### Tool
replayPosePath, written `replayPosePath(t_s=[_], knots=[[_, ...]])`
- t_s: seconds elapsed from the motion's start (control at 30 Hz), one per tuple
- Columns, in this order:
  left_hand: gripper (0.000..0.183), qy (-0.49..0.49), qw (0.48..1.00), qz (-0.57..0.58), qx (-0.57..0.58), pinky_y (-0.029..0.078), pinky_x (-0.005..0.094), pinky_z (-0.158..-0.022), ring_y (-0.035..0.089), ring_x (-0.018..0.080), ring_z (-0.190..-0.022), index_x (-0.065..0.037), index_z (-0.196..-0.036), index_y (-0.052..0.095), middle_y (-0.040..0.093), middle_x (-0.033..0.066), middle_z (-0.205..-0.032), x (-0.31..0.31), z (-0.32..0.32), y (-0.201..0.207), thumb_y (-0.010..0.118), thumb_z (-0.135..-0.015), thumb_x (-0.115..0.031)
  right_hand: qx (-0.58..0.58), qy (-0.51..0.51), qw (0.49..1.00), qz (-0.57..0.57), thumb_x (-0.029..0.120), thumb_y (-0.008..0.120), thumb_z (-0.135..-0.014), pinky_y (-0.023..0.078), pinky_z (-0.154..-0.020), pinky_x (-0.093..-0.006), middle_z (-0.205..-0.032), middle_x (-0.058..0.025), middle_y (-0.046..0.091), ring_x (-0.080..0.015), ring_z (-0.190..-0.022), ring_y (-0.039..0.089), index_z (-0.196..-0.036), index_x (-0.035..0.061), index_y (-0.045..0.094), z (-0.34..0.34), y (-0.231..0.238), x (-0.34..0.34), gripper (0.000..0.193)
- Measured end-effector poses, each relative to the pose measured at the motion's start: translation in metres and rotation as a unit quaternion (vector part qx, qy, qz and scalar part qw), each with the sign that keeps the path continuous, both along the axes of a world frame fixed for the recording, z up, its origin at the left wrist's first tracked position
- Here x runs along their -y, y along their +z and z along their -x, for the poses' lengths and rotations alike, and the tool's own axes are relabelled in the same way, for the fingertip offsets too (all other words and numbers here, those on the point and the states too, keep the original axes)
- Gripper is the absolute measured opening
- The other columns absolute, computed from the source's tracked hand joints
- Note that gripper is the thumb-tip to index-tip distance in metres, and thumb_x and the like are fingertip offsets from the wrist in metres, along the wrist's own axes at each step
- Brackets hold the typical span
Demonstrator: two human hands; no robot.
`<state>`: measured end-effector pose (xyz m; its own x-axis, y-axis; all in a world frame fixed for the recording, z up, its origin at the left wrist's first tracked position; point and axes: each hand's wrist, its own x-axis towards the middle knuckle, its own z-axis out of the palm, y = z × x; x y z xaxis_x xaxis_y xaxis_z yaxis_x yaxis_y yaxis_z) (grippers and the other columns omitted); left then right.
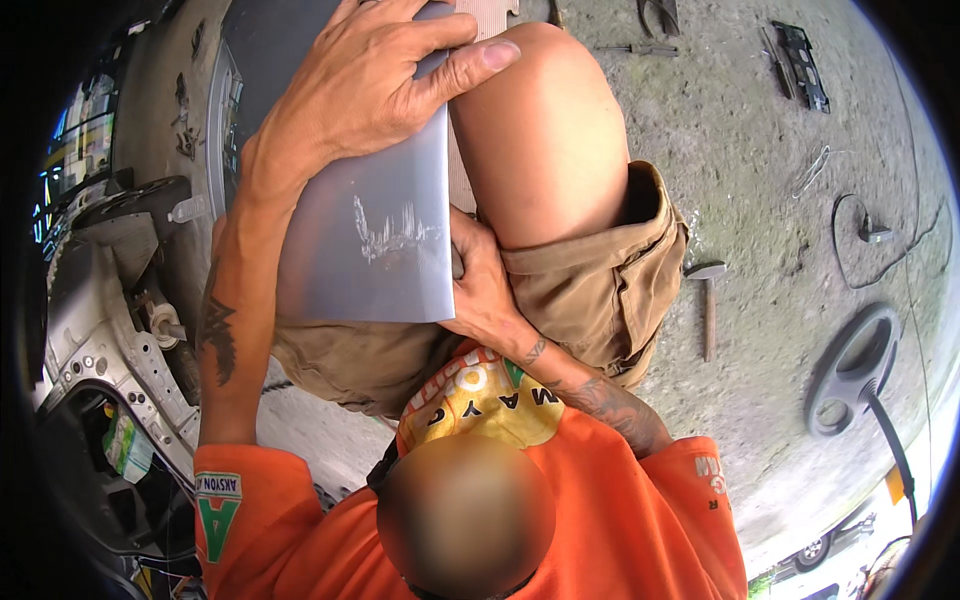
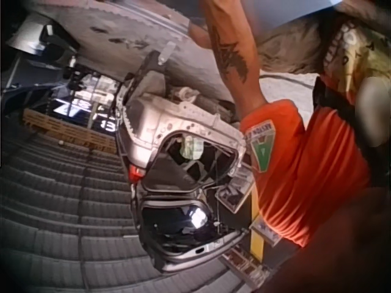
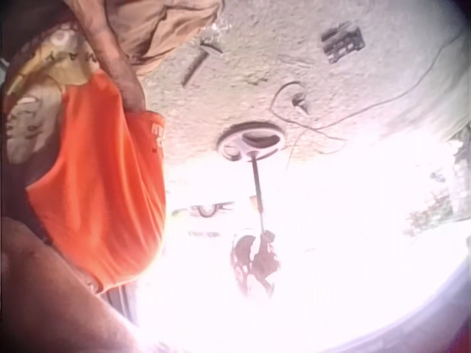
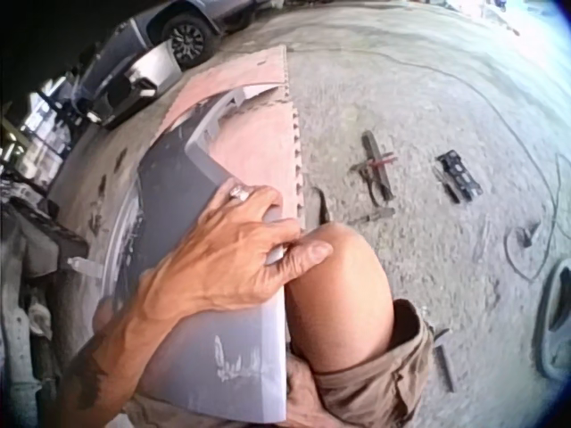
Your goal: Repairing a car panel by hammering out dents and using a torch to heat the metal.
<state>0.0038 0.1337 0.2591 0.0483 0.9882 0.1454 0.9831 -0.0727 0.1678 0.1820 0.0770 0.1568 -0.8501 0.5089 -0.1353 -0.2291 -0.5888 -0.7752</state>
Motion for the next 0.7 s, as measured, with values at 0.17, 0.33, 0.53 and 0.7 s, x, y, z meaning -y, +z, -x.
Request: replayPosePath(t_s=[0.17, 0.33, 0.53, 0.7], knots=[[0.055, 0.010, 1.000, -0.019, -0.007, 0.039, 0.0441, -0.091, 0.058, 0.0287, -0.085, -0.005, -0.077, 0.069, 0.057, 0.0137, -0.078, 0.002, -0.002, -0.004, 0.051, -0.096, -0.053, 0.005, -0.026, 0.996, -0.088, 0.011, 0.068, -0.082, 0.049, -0.079, -0.0275, -0.095, -0.0057, 0.066, -0.0102, -0.087, 0.057, -0.103, -0.0035, 0.062, -0.002, 0.007, -0.007, 0.026], [0.059, 0.019, 0.999, -0.031, -0.010, 0.039, 0.0461, -0.093, 0.059, 0.0301, -0.086, -0.003, -0.078, 0.070, 0.057, 0.0159, -0.079, 0.003, -0.002, -0.007, 0.050, -0.096, -0.055, 0.030, 0.019, 0.998, -0.056, 0.013, 0.071, -0.080, 0.049, -0.076, -0.0282, -0.091, -0.0056, 0.066, -0.0105, -0.084, 0.058, -0.101, -0.0038, 0.061, -0.001, 0.009, -0.011, 0.029], [0.061, 0.020, 1.000, -0.005, -0.010, 0.038, 0.0477, -0.095, 0.059, 0.0315, -0.086, -0.003, -0.082, 0.072, 0.056, 0.0165, -0.086, 0.003, -0.001, -0.002, 0.048, -0.096, -0.057, 0.034, 0.035, 0.998, -0.051, 0.014, 0.074, -0.080, 0.050, -0.075, -0.0281, -0.090, -0.0050, 0.067, -0.0103, -0.082, 0.058, -0.100, -0.0031, 0.062, -0.004, 0.002, -0.008, 0.030], [0.061, 0.019, 1.000, 0.011, -0.007, 0.039, 0.0493, -0.094, 0.058, 0.0315, -0.087, -0.004, -0.084, 0.072, 0.056, 0.0167, -0.085, 0.005, 0.002, -0.006, 0.048, -0.096, -0.058, 0.024, 0.016, 0.997, -0.067, 0.014, 0.073, -0.080, 0.050, -0.076, -0.0281, -0.091, -0.0051, 0.067, -0.0102, -0.083, 0.059, -0.100, -0.0021, 0.063, -0.004, -0.001, -0.005, 0.028]])
